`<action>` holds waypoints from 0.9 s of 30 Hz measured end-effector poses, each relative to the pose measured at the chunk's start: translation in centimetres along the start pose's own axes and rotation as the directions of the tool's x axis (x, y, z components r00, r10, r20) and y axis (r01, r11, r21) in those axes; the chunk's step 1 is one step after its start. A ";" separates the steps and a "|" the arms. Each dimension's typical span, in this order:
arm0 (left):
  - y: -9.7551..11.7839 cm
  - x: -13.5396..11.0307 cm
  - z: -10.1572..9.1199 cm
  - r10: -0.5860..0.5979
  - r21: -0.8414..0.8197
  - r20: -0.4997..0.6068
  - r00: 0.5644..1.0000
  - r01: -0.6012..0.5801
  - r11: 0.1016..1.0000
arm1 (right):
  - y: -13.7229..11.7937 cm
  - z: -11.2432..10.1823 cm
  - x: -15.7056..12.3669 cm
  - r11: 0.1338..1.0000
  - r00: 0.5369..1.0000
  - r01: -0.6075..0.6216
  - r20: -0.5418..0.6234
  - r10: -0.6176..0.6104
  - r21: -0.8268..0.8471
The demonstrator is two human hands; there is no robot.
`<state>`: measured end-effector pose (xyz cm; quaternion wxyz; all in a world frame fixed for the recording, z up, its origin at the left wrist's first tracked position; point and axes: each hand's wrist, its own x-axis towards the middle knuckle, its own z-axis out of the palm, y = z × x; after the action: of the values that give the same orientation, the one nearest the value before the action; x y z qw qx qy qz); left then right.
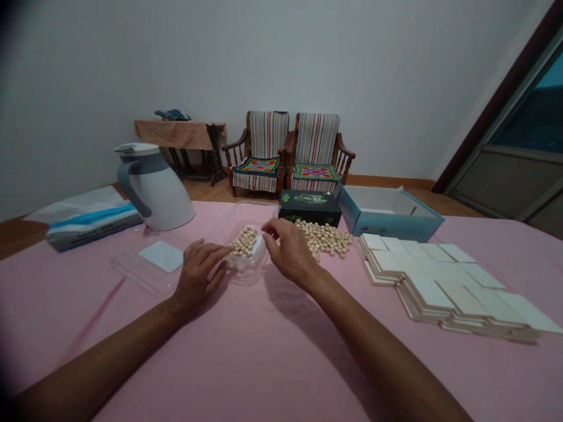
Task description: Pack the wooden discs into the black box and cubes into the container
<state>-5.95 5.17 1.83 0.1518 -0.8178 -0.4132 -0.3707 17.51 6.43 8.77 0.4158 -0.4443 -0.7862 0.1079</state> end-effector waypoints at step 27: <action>0.1 0.1 0.0 0.004 0.001 -0.011 1.000 -0.004 1.000 | -1.2 -0.9 1.1 0.998 0.998 -0.040 0.051 0.037 0.056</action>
<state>-5.82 5.16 1.93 0.1552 -0.8165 -0.4109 -0.3747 17.17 6.47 10.59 0.4063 -0.4445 -0.7842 0.1493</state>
